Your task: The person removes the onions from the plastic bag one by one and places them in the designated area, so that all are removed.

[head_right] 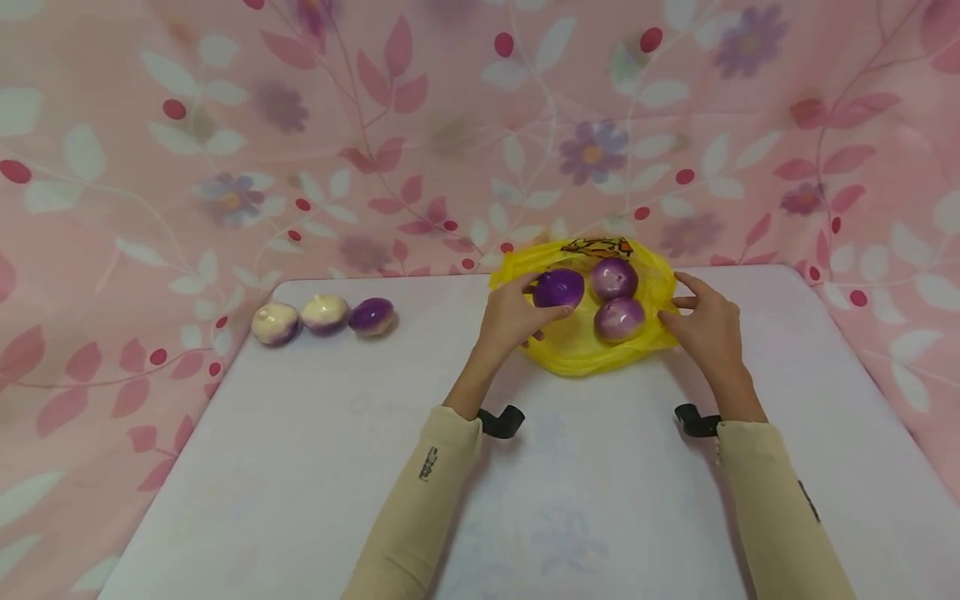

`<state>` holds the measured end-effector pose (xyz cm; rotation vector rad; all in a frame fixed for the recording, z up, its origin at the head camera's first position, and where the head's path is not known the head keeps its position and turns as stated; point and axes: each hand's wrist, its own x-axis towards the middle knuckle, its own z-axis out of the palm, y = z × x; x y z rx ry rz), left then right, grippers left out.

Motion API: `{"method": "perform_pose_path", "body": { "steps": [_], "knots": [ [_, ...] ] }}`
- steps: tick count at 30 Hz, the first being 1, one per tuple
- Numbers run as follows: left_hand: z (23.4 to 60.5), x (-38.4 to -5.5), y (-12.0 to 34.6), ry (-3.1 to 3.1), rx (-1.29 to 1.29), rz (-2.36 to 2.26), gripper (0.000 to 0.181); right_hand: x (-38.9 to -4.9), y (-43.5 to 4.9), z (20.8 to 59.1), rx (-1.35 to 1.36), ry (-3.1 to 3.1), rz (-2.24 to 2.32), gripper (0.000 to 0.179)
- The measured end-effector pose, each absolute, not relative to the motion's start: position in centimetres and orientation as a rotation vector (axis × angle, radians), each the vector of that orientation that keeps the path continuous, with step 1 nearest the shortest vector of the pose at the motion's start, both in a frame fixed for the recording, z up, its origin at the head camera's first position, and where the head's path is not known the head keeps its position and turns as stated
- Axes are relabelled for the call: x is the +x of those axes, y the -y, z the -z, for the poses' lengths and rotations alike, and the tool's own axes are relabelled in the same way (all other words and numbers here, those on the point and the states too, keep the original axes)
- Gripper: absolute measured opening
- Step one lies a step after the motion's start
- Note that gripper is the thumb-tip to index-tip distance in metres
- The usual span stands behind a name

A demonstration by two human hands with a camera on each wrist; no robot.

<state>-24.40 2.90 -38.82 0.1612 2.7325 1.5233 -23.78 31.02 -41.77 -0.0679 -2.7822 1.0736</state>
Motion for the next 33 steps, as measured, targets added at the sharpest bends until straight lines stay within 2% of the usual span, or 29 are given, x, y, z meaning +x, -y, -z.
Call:
{"method": "perform_pose_path", "body": {
  "steps": [15,24,33],
  "knots": [
    [38.0,-24.3,-1.4,-2.792,0.166,-1.479,0.072,-24.6,-30.4,41.1,-0.032,2.781,-1.094,0.069],
    [38.0,-24.3,-2.5,-2.781,0.179,-1.444,0.072,-24.0,-31.4,41.0,-0.108,2.803,-1.094,0.07],
    [38.0,-24.0,-1.5,-2.829,0.178,-1.395,0.074,-23.8,-30.5,41.3,-0.097,2.786,-1.143,0.069]
  ]
}}
